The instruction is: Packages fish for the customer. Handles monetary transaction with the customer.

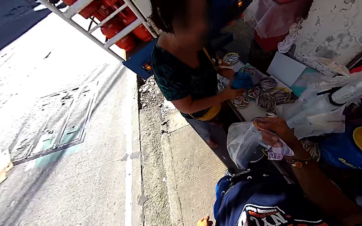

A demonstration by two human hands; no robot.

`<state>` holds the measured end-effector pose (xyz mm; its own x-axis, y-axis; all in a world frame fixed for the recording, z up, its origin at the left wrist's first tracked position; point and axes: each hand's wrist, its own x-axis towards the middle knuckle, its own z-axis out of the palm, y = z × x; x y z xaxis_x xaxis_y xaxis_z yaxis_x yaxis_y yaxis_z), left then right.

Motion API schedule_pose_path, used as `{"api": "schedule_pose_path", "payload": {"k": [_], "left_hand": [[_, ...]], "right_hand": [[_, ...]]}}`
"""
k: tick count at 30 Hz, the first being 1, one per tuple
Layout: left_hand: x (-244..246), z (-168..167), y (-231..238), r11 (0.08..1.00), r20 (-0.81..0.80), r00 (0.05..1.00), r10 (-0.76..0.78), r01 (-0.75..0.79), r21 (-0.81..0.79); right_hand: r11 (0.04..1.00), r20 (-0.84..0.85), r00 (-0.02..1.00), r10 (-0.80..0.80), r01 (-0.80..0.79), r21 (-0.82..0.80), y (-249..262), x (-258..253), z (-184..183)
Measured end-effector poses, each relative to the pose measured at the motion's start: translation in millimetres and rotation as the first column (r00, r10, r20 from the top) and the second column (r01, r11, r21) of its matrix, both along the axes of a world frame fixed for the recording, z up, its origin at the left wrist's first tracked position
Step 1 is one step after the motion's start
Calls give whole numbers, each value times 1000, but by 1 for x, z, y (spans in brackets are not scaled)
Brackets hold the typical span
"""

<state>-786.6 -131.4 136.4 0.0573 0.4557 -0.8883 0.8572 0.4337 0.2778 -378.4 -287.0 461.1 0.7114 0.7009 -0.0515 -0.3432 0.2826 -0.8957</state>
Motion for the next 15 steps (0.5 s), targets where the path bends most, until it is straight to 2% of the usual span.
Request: {"api": "schedule_pose_path", "payload": {"k": [3, 7, 15], "left_hand": [[8, -19, 6, 998, 49, 999, -23, 20, 66], [28, -18, 11, 996, 137, 990, 20, -31, 80], [32, -21, 11, 999, 93, 996, 5, -9, 41]], "right_hand": [[1000, -2, 1000, 26, -26, 9, -4, 0, 2], [998, -4, 999, 44, -44, 38, -9, -1, 3], [994, 63, 994, 86, -91, 68, -14, 3, 9]]}}
